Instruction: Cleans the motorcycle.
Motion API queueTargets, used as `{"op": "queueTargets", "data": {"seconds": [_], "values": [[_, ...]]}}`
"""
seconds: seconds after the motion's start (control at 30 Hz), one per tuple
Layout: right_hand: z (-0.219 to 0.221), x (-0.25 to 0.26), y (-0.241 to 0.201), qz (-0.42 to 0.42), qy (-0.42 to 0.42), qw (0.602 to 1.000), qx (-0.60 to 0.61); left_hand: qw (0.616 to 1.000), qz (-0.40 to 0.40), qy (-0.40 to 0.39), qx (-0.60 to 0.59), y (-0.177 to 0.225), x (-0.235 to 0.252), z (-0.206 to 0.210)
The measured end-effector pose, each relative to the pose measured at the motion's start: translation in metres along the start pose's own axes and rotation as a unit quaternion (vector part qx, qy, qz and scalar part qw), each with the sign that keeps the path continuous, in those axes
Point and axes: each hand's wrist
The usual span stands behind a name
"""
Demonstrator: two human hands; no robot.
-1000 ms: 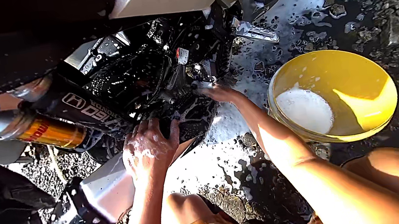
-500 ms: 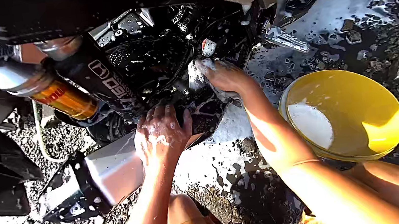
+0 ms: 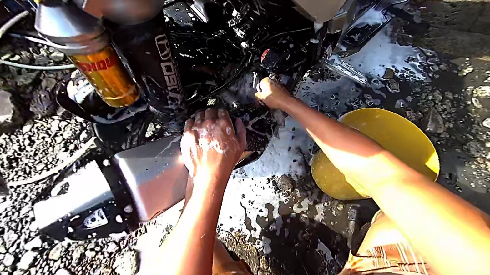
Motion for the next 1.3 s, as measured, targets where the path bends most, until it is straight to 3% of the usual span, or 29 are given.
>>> {"op": "queueTargets", "data": {"seconds": [0.17, 0.27, 0.3, 0.33, 0.4, 0.43, 0.5, 0.6, 0.7, 0.73, 0.77, 0.8, 0.9, 0.97, 1.03, 1.1, 1.17, 1.23, 1.3], "values": [[-0.047, -0.032, 0.001, -0.035, 0.067, 0.997, 0.005, 0.994, 0.063, 0.071, -0.063, -0.007, 0.003, -0.002], [-0.086, -0.055, -0.011, -0.065, 0.07, 0.995, 0.012, 0.933, 0.113, 0.165, -0.299, 0.009, -0.009, 0.003], [-0.095, -0.061, -0.014, -0.087, 0.066, 0.994, 0.012, 0.894, 0.089, 0.138, -0.417, 0.024, -0.016, 0.008], [-0.102, -0.068, -0.016, -0.112, 0.054, 0.992, 0.002, 0.84, 0.039, 0.06, -0.538, 0.038, -0.024, 0.017], [-0.112, -0.084, -0.016, -0.151, 0.006, 0.987, -0.052, 0.663, -0.058, -0.113, -0.738, 0.057, -0.032, 0.048], [-0.115, -0.094, -0.014, -0.163, -0.017, 0.983, -0.081, 0.568, -0.096, -0.16, -0.802, 0.065, -0.033, 0.066], [-0.115, -0.11, -0.005, -0.175, -0.045, 0.977, -0.116, 0.416, -0.135, -0.171, -0.883, 0.08, -0.031, 0.092], [-0.109, -0.133, 0.005, -0.19, -0.037, 0.97, -0.144, 0.261, -0.108, -0.152, -0.947, 0.098, -0.023, 0.106], [-0.11, -0.155, 0.003, -0.189, -0.057, 0.97, -0.139, 0.139, -0.138, -0.149, -0.969, 0.11, -0.016, 0.103], [-0.111, -0.159, 0.005, -0.191, -0.067, 0.97, -0.132, 0.122, -0.172, -0.138, -0.968, 0.112, -0.013, 0.097], [-0.113, -0.16, 0.009, -0.195, -0.066, 0.971, -0.12, 0.14, -0.198, -0.124, -0.962, 0.111, -0.009, 0.09], [-0.115, -0.16, 0.015, -0.199, -0.054, 0.974, -0.094, 0.205, -0.213, -0.114, -0.949, 0.106, -0.006, 0.083], [-0.113, -0.149, 0.036, -0.182, -0.019, 0.981, -0.068, 0.567, -0.202, -0.11, -0.791, 0.086, 0.004, 0.066], [-0.105, -0.131, 0.056, -0.165, -0.028, 0.98, -0.108, 0.72, -0.15, -0.097, -0.67, 0.078, 0.017, 0.064], [-0.096, -0.114, 0.08, -0.156, -0.064, 0.981, -0.097, 0.815, -0.115, -0.095, -0.56, 0.072, 0.025, 0.067], [-0.097, -0.105, 0.1, -0.162, -0.11, 0.978, -0.066, 0.844, -0.117, -0.107, -0.513, 0.071, 0.027, 0.069], [-0.097, -0.103, 0.115, -0.19, -0.106, 0.976, 0.008, 0.831, -0.14, -0.112, -0.527, 0.076, 0.024, 0.071], [-0.097, -0.105, 0.123, -0.221, -0.078, 0.969, 0.074, 0.77, -0.177, -0.089, -0.607, 0.083, 0.022, 0.076], [-0.093, -0.107, 0.124, -0.21, -0.045, 0.968, 0.127, 0.653, -0.218, -0.076, -0.721, 0.09, 0.018, 0.083]]}}
Point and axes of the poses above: each hand's wrist, its own x-axis towards the middle knuckle, its own z-axis out of the palm, y = z × x, and after that the axes turned 12 degrees about -x, right-handed
